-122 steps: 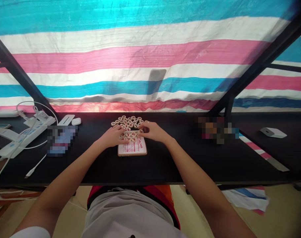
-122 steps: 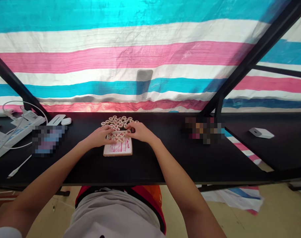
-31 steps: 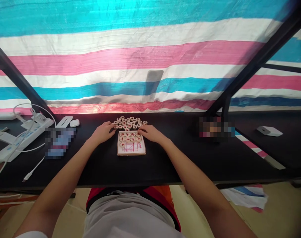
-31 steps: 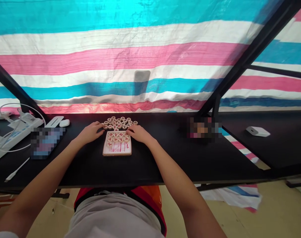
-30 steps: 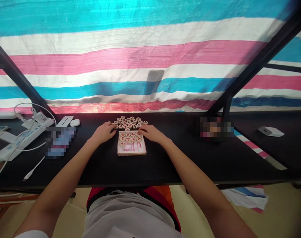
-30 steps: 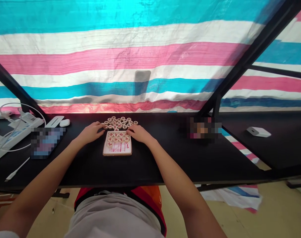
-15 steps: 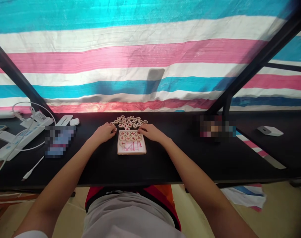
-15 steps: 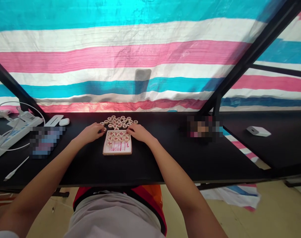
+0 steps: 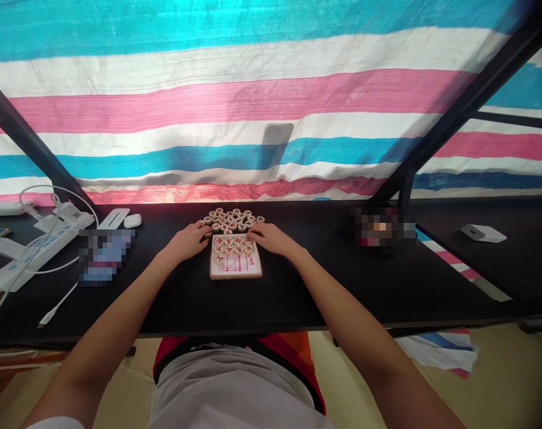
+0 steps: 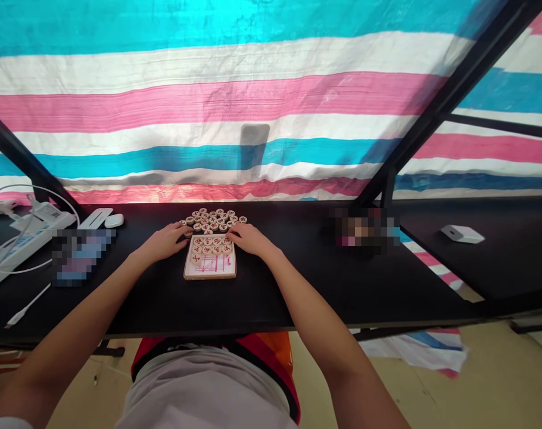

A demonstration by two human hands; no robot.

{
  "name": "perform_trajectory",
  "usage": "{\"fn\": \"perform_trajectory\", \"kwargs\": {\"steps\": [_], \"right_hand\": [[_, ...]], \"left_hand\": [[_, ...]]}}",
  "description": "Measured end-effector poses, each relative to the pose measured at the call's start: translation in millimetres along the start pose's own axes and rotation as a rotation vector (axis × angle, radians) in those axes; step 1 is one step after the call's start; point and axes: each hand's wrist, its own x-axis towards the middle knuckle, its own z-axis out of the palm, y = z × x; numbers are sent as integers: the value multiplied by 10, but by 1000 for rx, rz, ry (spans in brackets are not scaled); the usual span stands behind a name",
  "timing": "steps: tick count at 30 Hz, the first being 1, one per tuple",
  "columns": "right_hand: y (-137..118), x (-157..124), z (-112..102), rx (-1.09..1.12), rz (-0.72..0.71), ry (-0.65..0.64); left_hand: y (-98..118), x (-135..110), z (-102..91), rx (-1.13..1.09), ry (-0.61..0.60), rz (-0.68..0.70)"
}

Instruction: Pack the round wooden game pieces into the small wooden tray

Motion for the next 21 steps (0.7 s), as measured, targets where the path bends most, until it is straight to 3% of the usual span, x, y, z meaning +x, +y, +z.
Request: {"fn": "perform_trajectory", "kwargs": {"steps": [8, 11, 16, 21], "right_hand": [[7, -2, 23, -9, 6, 11], [11, 2, 35, -35, 14, 24], [51, 13, 67, -81, 62, 57], [37, 13, 87, -102, 109, 85]], "left_hand": [[16, -12, -73, 8, -12, -30], [40, -28, -108, -10, 57, -20], [166, -57, -175, -132, 236, 200], [378, -96, -192, -283, 251, 389]]}}
